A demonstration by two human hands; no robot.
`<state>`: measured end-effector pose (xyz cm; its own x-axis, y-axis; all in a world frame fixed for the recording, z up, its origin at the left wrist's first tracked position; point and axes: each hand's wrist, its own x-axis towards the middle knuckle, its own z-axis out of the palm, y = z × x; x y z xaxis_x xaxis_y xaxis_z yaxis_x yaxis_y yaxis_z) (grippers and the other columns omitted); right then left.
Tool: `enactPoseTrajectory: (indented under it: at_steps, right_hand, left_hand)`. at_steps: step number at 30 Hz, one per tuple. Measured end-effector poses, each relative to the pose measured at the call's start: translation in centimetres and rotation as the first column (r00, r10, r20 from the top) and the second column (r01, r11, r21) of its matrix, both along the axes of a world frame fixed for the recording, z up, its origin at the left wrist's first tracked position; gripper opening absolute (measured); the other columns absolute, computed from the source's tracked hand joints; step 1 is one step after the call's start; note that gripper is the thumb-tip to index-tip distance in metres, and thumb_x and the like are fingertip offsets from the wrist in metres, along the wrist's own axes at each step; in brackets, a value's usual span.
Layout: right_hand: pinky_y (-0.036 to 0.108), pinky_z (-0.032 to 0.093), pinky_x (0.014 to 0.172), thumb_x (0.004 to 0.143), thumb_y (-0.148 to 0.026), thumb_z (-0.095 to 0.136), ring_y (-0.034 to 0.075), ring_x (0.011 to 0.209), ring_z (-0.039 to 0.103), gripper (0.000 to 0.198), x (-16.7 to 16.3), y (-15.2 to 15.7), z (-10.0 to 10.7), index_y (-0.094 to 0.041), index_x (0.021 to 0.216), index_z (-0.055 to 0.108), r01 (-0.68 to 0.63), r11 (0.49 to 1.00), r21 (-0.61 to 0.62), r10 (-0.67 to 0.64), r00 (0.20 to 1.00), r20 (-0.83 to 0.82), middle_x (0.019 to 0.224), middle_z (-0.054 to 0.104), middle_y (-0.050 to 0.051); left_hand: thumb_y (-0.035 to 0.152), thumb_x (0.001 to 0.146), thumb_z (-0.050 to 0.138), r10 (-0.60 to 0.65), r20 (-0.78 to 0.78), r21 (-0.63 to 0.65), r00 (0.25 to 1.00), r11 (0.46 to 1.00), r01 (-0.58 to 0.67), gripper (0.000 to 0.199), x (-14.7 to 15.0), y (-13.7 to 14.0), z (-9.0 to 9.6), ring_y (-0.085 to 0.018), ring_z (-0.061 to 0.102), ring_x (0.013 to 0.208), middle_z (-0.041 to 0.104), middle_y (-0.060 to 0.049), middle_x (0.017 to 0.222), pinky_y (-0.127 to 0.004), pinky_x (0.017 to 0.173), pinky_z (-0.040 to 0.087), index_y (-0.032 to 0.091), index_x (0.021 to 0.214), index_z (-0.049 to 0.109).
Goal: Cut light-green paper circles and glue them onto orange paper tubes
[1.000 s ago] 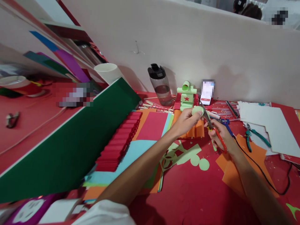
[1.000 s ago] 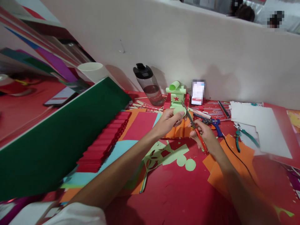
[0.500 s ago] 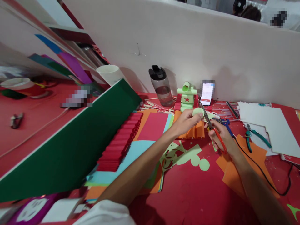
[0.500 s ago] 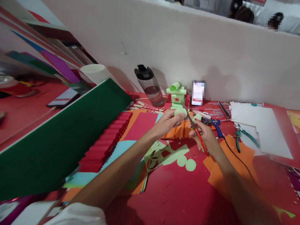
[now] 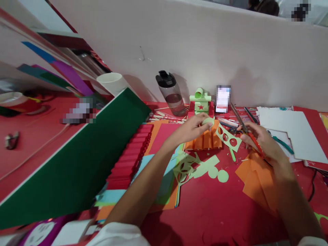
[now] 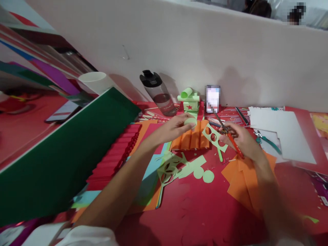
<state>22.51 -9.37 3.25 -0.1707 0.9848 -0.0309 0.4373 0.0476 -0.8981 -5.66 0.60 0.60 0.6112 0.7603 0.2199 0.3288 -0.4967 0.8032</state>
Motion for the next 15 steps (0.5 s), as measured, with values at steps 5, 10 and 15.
enactPoseTrajectory:
  at_steps: [5, 10, 15]
  right_hand:
    - [0.031, 0.049, 0.070, 0.089, -0.051, 0.076, 0.024, 0.084, 0.069, 0.038, 4.7, -0.6, 1.5, -0.027, 0.118, 0.070, 0.003, 0.996, -0.092, 0.056, 0.780, 0.623, 0.099, 0.077, 0.005]
    - [0.028, 0.040, 0.060, 0.082, -0.029, 0.077, 0.023, 0.077, 0.071, 0.026, 6.7, -1.1, 1.6, -0.030, 0.107, 0.072, 0.048, 0.926, -0.376, 0.287, 0.559, 0.778, 0.088, 0.078, 0.002]
    - [0.028, 0.040, 0.059, 0.076, -0.013, 0.072, 0.023, 0.078, 0.074, 0.028, 7.4, -0.5, 0.1, -0.030, 0.098, 0.079, 0.072, 0.913, -0.401, 0.301, 0.545, 0.783, 0.090, 0.081, 0.003]
  left_hand:
    - [0.058, 0.100, 0.055, -0.025, -0.238, -0.044, 0.971, 0.999, 0.015, 0.044, 0.9, -0.2, -2.7, -0.029, 0.067, 0.108, 0.069, -0.015, 0.136, -0.038, 0.090, 0.052, 0.020, 0.106, 0.077]
    - [0.059, 0.105, 0.050, -0.051, -0.279, -0.037, 0.959, 0.998, 0.042, 0.049, 2.1, -0.5, -4.5, -0.030, 0.068, 0.110, 0.073, -0.015, 0.129, -0.039, 0.092, 0.051, 0.020, 0.107, 0.079]
    - [0.052, 0.106, 0.050, -0.070, -0.252, -0.024, 0.965, 0.997, 0.067, 0.046, 2.2, -0.3, -4.0, -0.024, 0.068, 0.089, 0.078, -0.010, 0.100, -0.032, 0.081, 0.051, 0.019, 0.100, 0.081]
